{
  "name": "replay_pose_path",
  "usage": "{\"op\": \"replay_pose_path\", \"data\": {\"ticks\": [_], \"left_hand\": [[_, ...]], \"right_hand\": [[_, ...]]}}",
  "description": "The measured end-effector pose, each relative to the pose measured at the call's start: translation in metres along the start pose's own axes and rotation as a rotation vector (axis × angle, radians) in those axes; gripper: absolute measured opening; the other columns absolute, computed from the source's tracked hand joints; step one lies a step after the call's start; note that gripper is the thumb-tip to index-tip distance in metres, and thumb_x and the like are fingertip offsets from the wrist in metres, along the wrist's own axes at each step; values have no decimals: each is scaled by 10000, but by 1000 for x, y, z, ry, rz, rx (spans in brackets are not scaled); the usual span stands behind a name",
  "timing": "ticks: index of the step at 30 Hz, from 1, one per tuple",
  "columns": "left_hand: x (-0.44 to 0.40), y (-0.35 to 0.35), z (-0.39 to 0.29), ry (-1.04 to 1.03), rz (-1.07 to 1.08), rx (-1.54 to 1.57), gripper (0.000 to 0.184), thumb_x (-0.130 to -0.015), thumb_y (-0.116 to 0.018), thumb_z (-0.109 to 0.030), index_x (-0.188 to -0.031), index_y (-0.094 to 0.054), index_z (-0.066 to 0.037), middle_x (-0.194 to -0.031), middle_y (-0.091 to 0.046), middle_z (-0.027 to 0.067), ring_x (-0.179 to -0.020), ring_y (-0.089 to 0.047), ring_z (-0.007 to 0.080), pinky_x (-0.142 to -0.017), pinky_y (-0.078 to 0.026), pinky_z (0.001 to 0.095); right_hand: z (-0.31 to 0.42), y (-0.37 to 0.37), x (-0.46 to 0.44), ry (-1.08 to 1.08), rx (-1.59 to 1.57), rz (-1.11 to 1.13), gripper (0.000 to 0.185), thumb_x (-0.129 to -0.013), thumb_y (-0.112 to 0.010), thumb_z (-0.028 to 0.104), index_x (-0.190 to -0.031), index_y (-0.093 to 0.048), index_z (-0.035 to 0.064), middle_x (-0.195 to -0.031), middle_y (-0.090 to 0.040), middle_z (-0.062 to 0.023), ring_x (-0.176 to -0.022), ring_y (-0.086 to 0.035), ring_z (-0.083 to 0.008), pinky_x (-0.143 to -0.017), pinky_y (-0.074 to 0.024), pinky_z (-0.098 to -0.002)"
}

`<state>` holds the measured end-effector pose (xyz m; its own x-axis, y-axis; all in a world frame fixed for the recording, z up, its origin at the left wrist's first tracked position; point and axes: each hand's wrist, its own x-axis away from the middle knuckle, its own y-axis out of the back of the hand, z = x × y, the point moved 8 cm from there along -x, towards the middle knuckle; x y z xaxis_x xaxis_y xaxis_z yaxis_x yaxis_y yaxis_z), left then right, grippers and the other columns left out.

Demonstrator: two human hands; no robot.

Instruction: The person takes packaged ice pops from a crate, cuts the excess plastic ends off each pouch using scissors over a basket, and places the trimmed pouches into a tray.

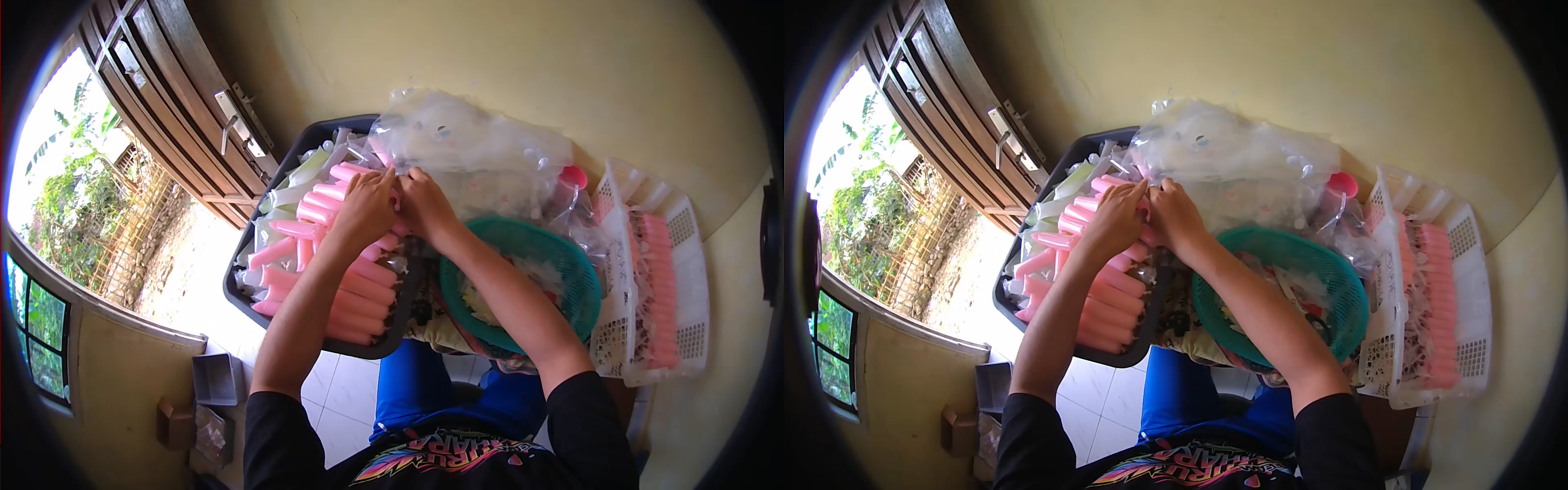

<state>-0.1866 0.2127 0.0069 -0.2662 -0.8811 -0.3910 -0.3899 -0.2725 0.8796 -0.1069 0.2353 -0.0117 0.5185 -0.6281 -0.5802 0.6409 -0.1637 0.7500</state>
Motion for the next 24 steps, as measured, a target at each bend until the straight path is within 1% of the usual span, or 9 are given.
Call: {"op": "replay_pose_path", "data": {"ticks": [4,8,11,13,15,16,20,23,24], "left_hand": [[-2,-2,2,7,1,19,490,-825,-578,-103,-1290,-570,49,-1281,-585,245,-1262,-502,358,-1092,-359,412],[2,9,-8,-8,-36,32,461,-836,-628,-149,-1260,-601,29,-1228,-623,227,-1229,-534,353,-1083,-366,416],[7,31,-30,-22,55,40,430,-842,-664,-175,-1229,-629,10,-1132,-674,202,-1123,-607,348,-1010,-431,412],[16,52,-42,6,-8,135,371,-854,-667,-182,-1169,-662,14,-1048,-705,182,-986,-664,346,-907,-492,400],[28,71,-55,91,-111,214,267,-851,-680,-210,-1018,-720,-5,-989,-712,179,-940,-676,332,-836,-512,410],[34,83,-73,60,-123,159,257,-863,-685,-192,-1036,-719,-5,-989,-715,178,-922,-685,323,-809,-524,386],[62,80,-95,84,-200,367,228,-842,-710,-99,-1049,-717,-2,-959,-733,144,-895,-708,253,-806,-535,336],[75,71,-129,86,-175,476,267,-825,-694,-15,-1092,-696,-2,-943,-732,136,-917,-704,232,-829,-532,335],[77,67,-142,70,-150,513,281,-824,-697,-13,-1104,-691,-5,-944,-730,133,-920,-703,231,-827,-530,336]], "right_hand": [[-5,19,12,-94,-198,-131,247,-718,-672,36,-957,-657,-26,-939,-640,-182,-875,-617,-372,-789,-521,-423],[-8,36,29,-121,-268,-198,156,-771,-657,2,-925,-665,-23,-958,-635,-179,-860,-639,-366,-755,-524,-415],[-3,58,50,-123,-337,-261,94,-803,-645,14,-887,-664,-22,-948,-627,-173,-855,-633,-361,-754,-521,-417],[3,81,68,-127,-350,-301,71,-813,-639,28,-862,-660,-19,-925,-621,-170,-849,-621,-365,-755,-517,-426],[5,100,86,-167,-331,-259,90,-822,-648,2,-906,-678,-6,-960,-635,-158,-872,-650,-327,-761,-529,-363],[5,107,99,-206,-346,-247,98,-818,-672,7,-914,-685,6,-982,-641,-146,-884,-658,-307,-761,-528,-345],[6,149,148,-245,-416,-228,117,-816,-707,20,-932,-699,7,-1005,-661,-106,-906,-669,-253,-762,-527,-326],[11,187,184,-287,-388,-258,100,-810,-692,17,-907,-676,-5,-971,-657,-136,-891,-663,-306,-769,-529,-364],[13,199,196,-296,-361,-258,114,-810,-702,25,-919,-683,-3,-982,-665,-132,-892,-668,-295,-768,-532,-358]]}}
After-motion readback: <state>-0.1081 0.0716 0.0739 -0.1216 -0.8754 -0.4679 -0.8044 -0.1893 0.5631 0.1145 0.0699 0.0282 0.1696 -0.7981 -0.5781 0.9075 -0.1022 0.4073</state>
